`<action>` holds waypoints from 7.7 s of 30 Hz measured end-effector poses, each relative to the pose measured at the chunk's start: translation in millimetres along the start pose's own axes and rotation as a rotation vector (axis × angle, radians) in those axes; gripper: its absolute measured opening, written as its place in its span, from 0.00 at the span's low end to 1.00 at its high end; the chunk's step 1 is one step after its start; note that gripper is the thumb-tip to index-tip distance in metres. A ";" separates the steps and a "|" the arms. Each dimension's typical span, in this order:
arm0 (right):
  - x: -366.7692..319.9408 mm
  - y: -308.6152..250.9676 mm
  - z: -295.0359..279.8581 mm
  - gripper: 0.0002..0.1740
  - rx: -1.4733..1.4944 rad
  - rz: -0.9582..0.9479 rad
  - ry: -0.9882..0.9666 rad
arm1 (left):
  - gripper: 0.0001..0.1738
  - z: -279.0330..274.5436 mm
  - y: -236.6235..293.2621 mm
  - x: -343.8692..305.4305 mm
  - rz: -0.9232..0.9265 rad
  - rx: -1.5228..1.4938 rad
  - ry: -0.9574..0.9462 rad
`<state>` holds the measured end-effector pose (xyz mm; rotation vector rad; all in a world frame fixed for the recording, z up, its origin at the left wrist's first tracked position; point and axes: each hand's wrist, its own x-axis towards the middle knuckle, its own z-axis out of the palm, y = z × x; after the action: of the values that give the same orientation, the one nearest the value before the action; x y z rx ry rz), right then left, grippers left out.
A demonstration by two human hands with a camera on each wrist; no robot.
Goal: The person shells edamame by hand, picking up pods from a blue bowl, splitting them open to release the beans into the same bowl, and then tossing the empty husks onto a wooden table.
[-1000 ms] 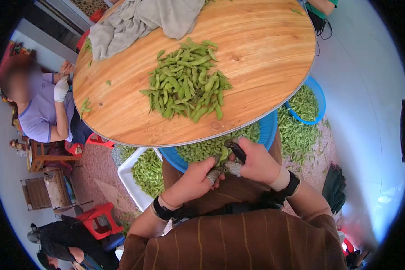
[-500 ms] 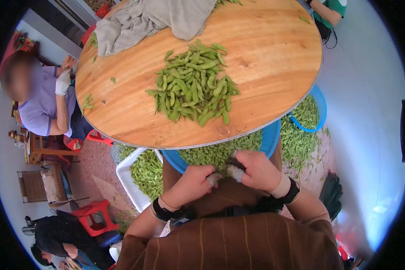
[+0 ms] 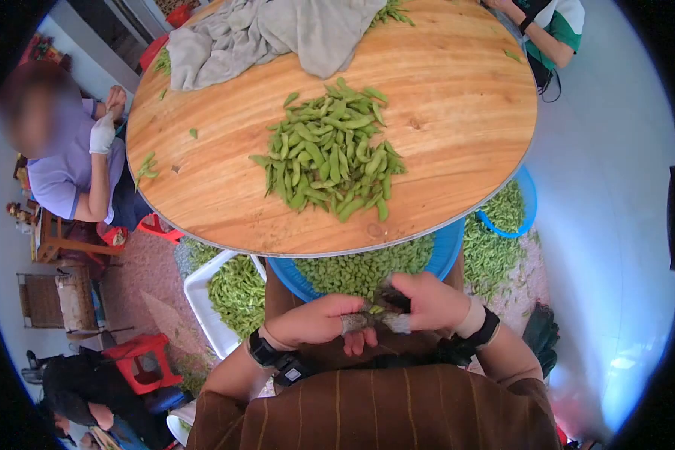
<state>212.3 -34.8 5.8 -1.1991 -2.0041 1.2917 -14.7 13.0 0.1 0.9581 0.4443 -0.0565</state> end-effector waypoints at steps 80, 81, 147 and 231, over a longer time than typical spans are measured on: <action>13.0 -30.3 -15.0 0.15 0.105 0.096 0.358 | 0.05 0.7 32.9 4.5 0.377 0.420 0.589; 12.8 -32.5 -16.3 0.15 0.108 0.096 0.359 | 0.06 0.9 30.9 5.9 0.449 0.480 0.607; 7.6 -16.5 -5.9 0.12 0.526 0.349 -0.077 | 0.09 10.9 4.6 -11.4 0.132 -0.045 0.217; 18.0 -28.1 -3.2 0.21 0.044 0.024 0.414 | 0.11 9.6 27.4 9.7 0.404 0.196 0.661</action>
<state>193.8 -22.7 31.1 -1.3458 -1.6594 0.9929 4.0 22.6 22.4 1.2391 0.8520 0.6081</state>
